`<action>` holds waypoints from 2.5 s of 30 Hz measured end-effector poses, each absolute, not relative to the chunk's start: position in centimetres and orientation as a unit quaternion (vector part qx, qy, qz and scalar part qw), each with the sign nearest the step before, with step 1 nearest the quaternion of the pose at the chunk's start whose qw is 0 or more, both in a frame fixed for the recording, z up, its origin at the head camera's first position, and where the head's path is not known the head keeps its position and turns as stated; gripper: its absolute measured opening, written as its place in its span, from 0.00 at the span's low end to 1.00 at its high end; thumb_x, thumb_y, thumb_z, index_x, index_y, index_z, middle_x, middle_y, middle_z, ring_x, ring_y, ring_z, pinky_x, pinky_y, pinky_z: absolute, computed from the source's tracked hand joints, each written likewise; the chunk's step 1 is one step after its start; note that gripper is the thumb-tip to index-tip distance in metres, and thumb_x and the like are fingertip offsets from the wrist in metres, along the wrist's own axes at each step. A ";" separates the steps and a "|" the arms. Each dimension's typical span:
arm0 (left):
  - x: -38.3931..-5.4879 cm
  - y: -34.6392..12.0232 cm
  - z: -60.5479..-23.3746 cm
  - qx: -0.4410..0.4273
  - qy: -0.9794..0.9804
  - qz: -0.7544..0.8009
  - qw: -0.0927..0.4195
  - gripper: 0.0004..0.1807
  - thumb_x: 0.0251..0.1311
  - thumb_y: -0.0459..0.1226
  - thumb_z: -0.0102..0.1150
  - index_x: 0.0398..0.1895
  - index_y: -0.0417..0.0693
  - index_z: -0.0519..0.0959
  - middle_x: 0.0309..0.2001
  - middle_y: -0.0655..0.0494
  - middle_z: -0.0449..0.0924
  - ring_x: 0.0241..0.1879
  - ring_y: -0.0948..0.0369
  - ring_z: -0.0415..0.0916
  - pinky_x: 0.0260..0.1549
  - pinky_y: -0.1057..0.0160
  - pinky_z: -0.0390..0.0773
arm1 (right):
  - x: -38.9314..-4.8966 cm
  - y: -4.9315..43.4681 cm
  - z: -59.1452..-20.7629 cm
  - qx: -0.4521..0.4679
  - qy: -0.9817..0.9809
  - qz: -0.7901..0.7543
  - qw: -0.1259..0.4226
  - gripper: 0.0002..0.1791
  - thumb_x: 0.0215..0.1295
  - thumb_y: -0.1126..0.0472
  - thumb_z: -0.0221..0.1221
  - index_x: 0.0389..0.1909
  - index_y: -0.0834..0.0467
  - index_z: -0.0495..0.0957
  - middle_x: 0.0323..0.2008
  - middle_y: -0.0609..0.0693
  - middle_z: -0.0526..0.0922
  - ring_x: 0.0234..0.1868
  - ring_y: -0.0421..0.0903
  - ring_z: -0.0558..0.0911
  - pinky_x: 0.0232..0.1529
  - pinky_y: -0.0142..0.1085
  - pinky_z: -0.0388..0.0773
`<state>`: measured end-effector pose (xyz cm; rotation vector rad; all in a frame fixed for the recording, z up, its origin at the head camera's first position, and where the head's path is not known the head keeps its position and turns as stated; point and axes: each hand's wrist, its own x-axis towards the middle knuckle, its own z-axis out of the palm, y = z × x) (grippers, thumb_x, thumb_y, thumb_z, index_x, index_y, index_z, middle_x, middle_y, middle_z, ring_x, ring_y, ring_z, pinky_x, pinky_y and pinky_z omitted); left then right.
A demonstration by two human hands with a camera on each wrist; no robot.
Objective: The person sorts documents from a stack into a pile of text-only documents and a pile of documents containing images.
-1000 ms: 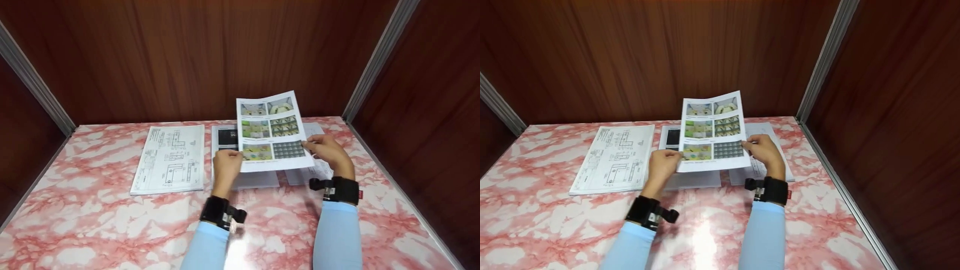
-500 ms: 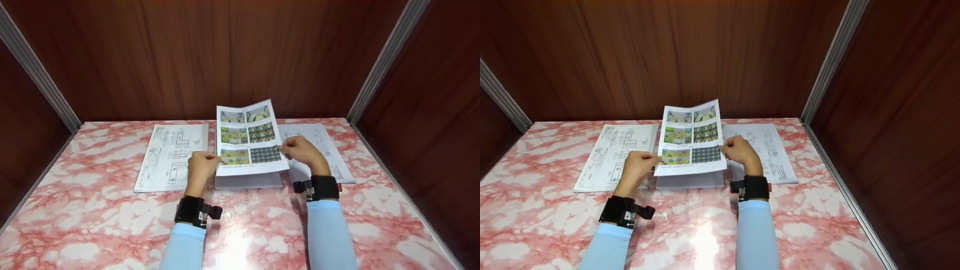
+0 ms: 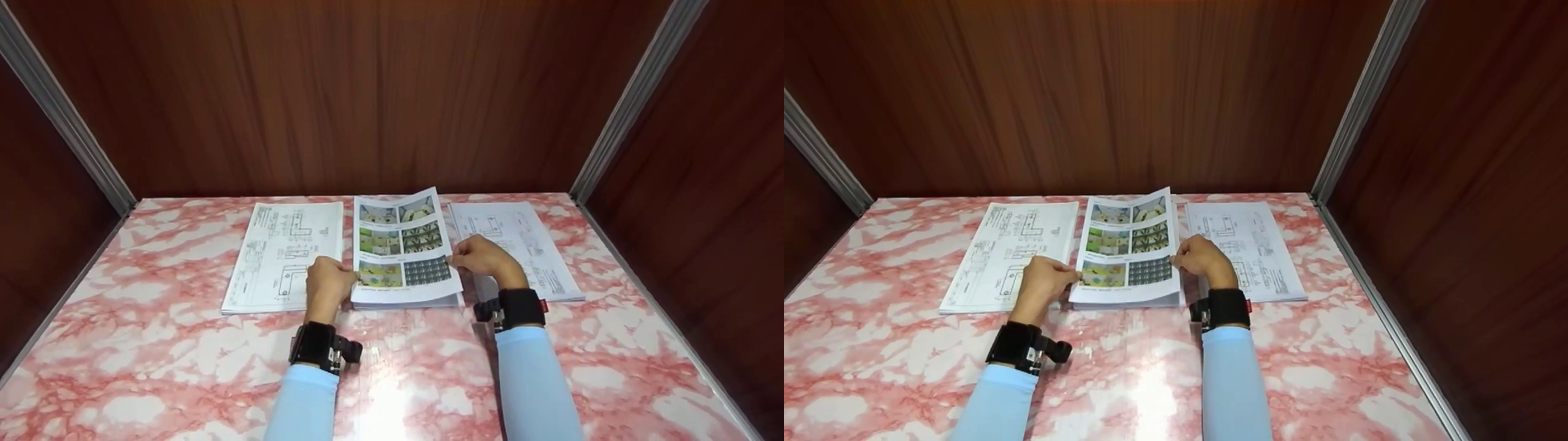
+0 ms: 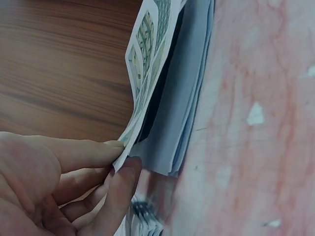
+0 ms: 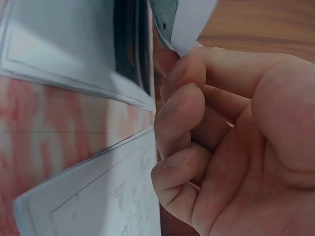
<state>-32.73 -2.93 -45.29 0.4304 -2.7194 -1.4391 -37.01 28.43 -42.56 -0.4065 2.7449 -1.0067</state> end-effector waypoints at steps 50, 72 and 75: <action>-32.7 -1.5 -44.7 0.109 -0.890 -0.442 0.026 0.17 0.58 0.37 0.70 0.47 0.35 0.86 0.47 0.38 0.87 0.46 0.43 0.85 0.50 0.48 0.81 | -36.6 27.7 -42.0 -0.044 0.925 -0.352 0.136 0.15 0.71 0.56 0.60 0.44 0.66 0.77 0.39 0.61 0.85 0.41 0.53 0.86 0.48 0.46 0.85; -32.9 -2.0 -44.4 0.110 -0.873 -0.471 0.067 0.11 0.59 0.34 0.67 0.41 0.37 0.88 0.42 0.41 0.88 0.44 0.45 0.85 0.49 0.48 0.81 | -35.6 30.9 -40.2 -0.024 0.917 -0.380 0.120 0.19 0.75 0.56 0.58 0.52 0.70 0.77 0.41 0.63 0.85 0.44 0.55 0.86 0.49 0.45 0.83; -32.8 -1.8 -44.0 0.109 -0.872 -0.473 0.067 0.11 0.59 0.35 0.67 0.41 0.37 0.88 0.42 0.42 0.88 0.43 0.46 0.85 0.47 0.49 0.82 | -35.2 32.0 -39.6 -0.017 0.919 -0.378 0.114 0.21 0.76 0.54 0.57 0.55 0.70 0.76 0.44 0.63 0.84 0.47 0.56 0.85 0.49 0.43 0.83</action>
